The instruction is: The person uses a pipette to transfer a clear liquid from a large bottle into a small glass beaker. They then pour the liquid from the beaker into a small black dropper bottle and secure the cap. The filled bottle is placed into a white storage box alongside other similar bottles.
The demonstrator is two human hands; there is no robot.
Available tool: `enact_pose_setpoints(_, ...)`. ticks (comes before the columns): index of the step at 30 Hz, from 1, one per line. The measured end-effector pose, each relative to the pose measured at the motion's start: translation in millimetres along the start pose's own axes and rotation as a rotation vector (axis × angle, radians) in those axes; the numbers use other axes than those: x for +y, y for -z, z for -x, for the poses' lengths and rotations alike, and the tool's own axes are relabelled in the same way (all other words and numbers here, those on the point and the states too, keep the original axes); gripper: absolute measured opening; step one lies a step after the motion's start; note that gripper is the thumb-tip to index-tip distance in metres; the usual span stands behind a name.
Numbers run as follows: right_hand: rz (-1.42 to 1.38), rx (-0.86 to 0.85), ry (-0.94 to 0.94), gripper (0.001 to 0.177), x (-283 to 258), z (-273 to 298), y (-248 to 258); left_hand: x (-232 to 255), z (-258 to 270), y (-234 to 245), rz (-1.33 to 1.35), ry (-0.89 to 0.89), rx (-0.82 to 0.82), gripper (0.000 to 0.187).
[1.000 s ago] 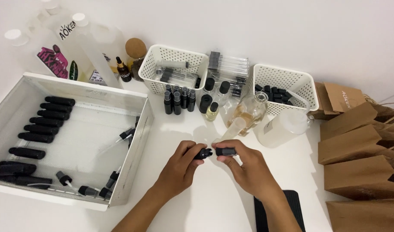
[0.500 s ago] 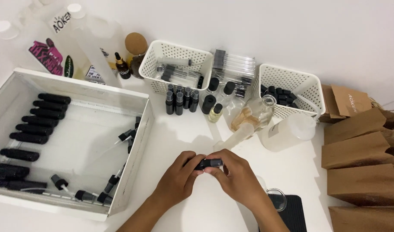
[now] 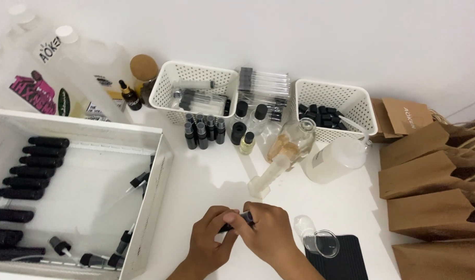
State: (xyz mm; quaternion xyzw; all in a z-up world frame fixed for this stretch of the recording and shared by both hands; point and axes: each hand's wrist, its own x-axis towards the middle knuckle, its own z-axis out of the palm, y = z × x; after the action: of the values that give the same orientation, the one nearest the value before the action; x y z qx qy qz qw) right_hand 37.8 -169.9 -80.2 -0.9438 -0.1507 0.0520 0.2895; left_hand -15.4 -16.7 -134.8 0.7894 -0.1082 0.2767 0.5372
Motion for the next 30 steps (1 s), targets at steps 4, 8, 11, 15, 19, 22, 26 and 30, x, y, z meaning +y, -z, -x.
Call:
enact_pose_setpoints(4,-0.014,-0.129,0.126,0.044,-22.8,0.0,38.3,11.8,-13.6,6.9,0.02,0.0,-0.003,0.02)
enact_pose_setpoints(8,-0.361,-0.201,0.366,0.037,-32.7,0.2,60.0,7.8,-14.1,10.6,0.048,-0.024,0.014,0.03)
enact_pose_setpoints(11,-0.384,-0.146,0.436,0.024,-27.6,-1.4,57.2,7.0,-10.5,10.5,0.071,0.017,-0.031,0.03)
enact_pose_setpoints(15,-0.326,-0.044,0.22,0.032,-15.1,-0.6,37.8,-10.4,11.2,7.0,0.077,0.23,-0.04,0.038)
enact_pose_setpoints(19,-0.391,0.012,0.144,0.048,-14.1,3.0,24.3,-11.6,11.1,7.0,0.093,0.238,-0.084,0.027)
enact_pose_setpoints(22,-0.269,-0.054,0.063,0.051,-19.8,0.6,35.9,1.0,-3.0,10.2,0.048,0.164,-0.072,0.026)
enact_pose_setpoints(26,-0.423,-0.156,0.382,0.038,-30.7,-0.5,56.9,7.7,-12.5,11.8,0.123,0.006,0.023,0.031)
enact_pose_setpoints(30,-0.433,0.046,0.468,0.023,-29.3,-0.2,46.4,13.9,-13.1,9.5,0.186,0.047,0.028,0.042)
